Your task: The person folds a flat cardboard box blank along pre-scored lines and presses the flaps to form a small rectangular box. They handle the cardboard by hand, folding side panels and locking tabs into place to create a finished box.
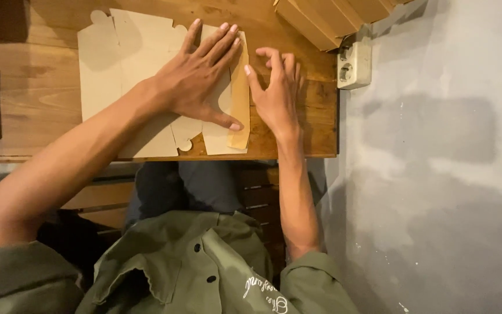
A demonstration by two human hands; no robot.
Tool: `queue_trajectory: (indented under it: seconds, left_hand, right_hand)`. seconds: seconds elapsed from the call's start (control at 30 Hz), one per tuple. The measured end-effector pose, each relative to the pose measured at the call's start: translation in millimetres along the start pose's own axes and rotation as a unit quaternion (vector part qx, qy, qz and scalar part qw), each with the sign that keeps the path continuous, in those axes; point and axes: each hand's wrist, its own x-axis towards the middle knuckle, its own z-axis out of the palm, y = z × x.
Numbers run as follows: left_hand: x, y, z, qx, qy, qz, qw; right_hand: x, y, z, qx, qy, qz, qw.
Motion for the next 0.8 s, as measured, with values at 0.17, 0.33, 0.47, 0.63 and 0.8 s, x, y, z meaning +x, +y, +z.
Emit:
queue_trajectory:
  seconds: [0.17, 0.33, 0.47, 0.63, 0.8]
  left_hand:
    - [-1, -2, 3, 0.007, -0.006, -0.002, 1.0]
    - [-1, -1, 0, -0.004, 0.008, 0.007, 1.0]
    - [-3, -1, 0, -0.018, 0.025, 0.02, 0.999]
    - [-2, -1, 1, -0.011, 0.014, 0.003, 1.0]
    - [-1, -1, 0, -0.023, -0.004, -0.003, 1.0]
  right_hand:
    - [-35, -1, -2, 0.021, -0.013, 0.005, 1.0]
    - [-59, -6, -9, 0.039, -0.005, 0.02, 0.999]
    - [-72, -6, -10, 0.046, 0.009, 0.015, 0.999]
    - [-86, -6, -16, 0.044, -0.006, 0.014, 0.999]
    - [-92, -7, -20, 0.048, -0.025, -0.007, 0.998]
